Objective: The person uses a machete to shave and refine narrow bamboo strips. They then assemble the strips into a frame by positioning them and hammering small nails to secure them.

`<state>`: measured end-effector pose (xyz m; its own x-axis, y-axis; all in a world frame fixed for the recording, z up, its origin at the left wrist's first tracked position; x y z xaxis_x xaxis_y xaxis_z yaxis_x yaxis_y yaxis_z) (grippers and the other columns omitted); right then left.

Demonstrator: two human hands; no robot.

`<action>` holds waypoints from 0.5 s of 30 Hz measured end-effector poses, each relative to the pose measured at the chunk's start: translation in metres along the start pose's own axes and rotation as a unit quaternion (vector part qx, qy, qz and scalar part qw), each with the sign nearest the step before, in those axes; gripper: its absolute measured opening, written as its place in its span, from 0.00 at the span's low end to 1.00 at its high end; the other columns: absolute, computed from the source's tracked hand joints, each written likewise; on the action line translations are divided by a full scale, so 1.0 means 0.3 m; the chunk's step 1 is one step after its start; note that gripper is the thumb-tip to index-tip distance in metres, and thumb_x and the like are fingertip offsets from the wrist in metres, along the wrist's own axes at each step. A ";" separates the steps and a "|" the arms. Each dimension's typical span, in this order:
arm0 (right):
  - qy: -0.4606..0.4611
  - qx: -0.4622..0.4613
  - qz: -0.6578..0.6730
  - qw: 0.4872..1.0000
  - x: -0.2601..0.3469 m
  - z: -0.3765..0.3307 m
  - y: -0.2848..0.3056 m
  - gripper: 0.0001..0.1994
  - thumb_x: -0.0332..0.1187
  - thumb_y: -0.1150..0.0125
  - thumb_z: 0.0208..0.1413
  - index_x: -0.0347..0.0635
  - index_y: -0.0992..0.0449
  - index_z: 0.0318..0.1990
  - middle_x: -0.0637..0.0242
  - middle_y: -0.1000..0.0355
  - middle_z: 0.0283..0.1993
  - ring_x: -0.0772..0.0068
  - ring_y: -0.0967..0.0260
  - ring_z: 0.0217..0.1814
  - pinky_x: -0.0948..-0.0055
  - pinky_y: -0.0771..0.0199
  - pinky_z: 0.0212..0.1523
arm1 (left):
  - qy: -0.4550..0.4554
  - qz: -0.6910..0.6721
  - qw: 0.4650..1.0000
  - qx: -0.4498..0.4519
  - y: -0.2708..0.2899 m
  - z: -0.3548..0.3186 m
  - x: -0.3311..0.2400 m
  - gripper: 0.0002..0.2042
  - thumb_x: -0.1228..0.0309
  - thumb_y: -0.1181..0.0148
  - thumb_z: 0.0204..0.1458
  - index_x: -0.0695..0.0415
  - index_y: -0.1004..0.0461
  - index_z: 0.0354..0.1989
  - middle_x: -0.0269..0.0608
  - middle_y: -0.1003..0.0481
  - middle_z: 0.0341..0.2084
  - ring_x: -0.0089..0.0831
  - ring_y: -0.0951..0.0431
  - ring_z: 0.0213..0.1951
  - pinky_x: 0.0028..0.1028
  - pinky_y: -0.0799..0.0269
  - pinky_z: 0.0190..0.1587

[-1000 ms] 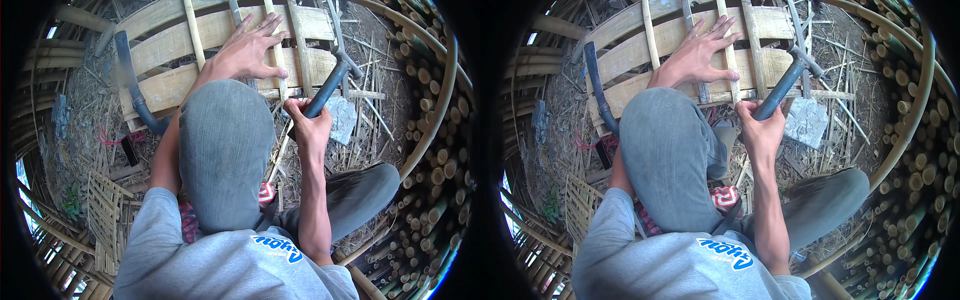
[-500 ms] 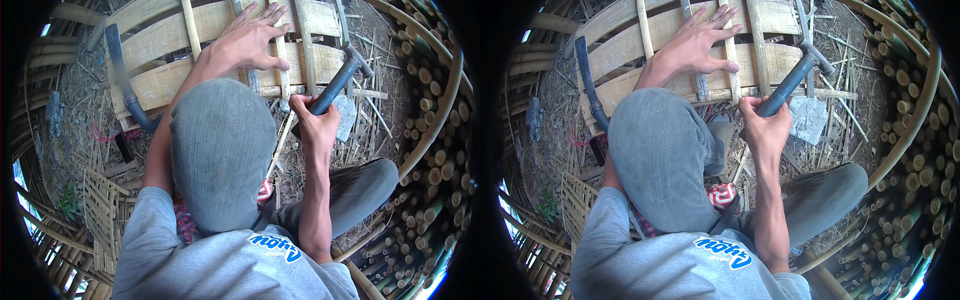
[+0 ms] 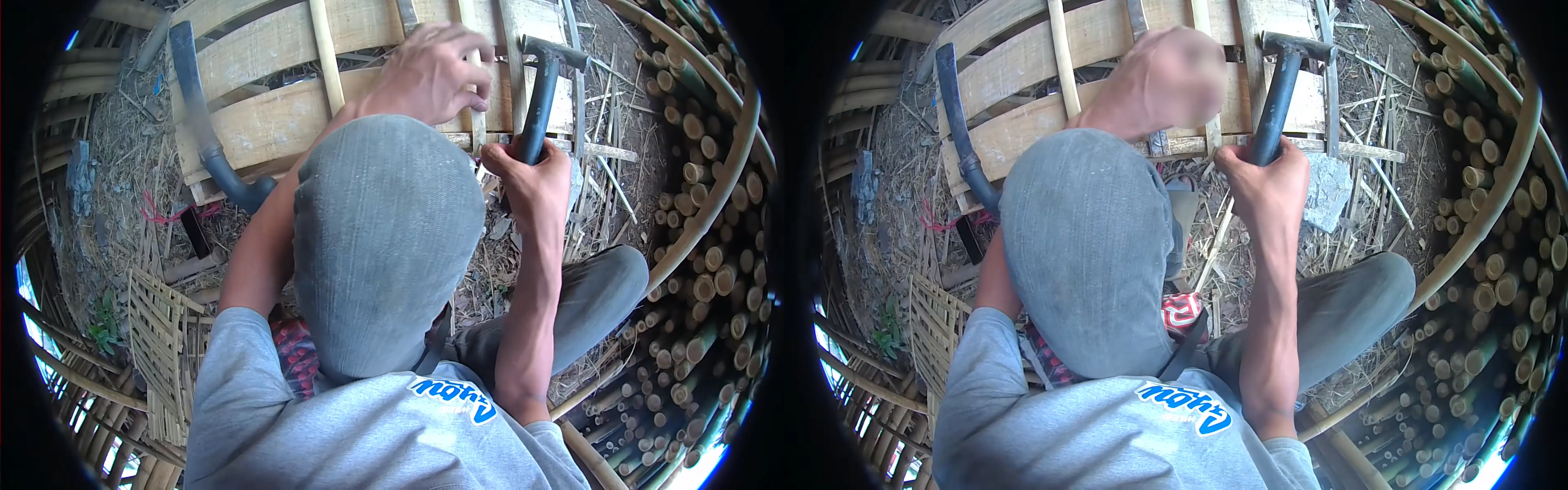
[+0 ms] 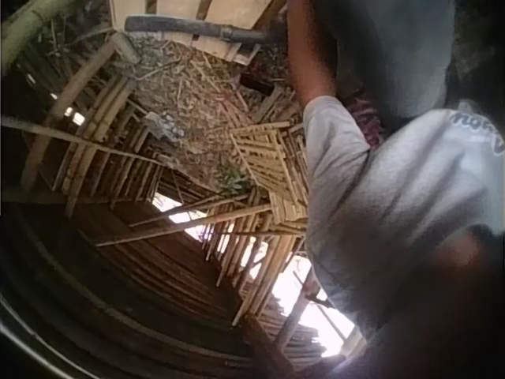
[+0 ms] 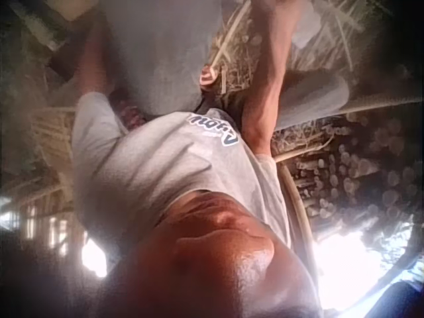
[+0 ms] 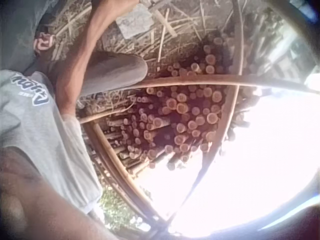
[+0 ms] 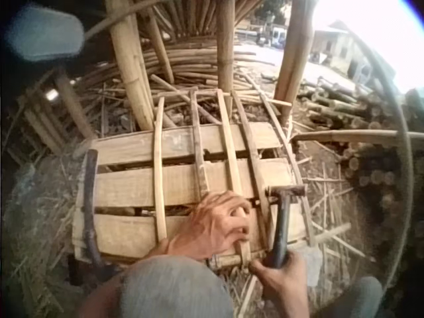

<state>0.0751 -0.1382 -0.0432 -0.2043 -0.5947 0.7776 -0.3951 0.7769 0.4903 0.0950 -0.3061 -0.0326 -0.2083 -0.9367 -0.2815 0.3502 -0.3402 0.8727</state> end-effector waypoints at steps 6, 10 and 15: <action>0.018 0.020 0.008 1.000 -0.008 0.026 -0.017 0.11 0.29 0.28 0.41 0.34 0.26 0.27 0.66 0.26 0.22 0.81 0.31 0.22 0.77 0.32 0.23 | -0.051 -0.031 0.995 -0.081 0.047 -0.069 -0.031 0.05 0.65 0.28 0.45 0.44 0.16 0.30 0.24 0.23 0.37 0.25 0.25 0.46 0.38 0.30 0.59; 0.016 0.013 -0.006 1.000 0.010 0.026 -0.006 0.11 0.30 0.28 0.40 0.34 0.26 0.25 0.65 0.26 0.22 0.82 0.32 0.21 0.77 0.33 0.21 | -0.031 -0.071 0.997 -0.014 0.041 -0.079 -0.041 0.07 0.61 0.28 0.45 0.42 0.15 0.33 0.29 0.25 0.42 0.32 0.28 0.53 0.44 0.38 0.65; -0.004 0.041 -0.031 0.999 0.003 0.038 -0.005 0.15 0.36 0.26 0.42 0.33 0.18 0.33 0.63 0.21 0.27 0.79 0.25 0.28 0.80 0.29 0.29 | -0.040 -0.090 0.995 0.019 0.025 -0.084 -0.065 0.09 0.59 0.27 0.43 0.37 0.14 0.35 0.31 0.29 0.47 0.38 0.35 0.62 0.51 0.50 0.70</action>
<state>0.0652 -0.1422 -0.0477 -0.1835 -0.6432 0.7434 -0.4788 0.7190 0.5039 0.1248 -0.2925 -0.0307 -0.3369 -0.8506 -0.4037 0.2660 -0.4973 0.8258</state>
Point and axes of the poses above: each hand's wrist, its own z-axis towards the middle knuckle, its own y-axis out of the back of the hand, x = y × z, the point moved 8 cm from there along z, towards the middle knuckle
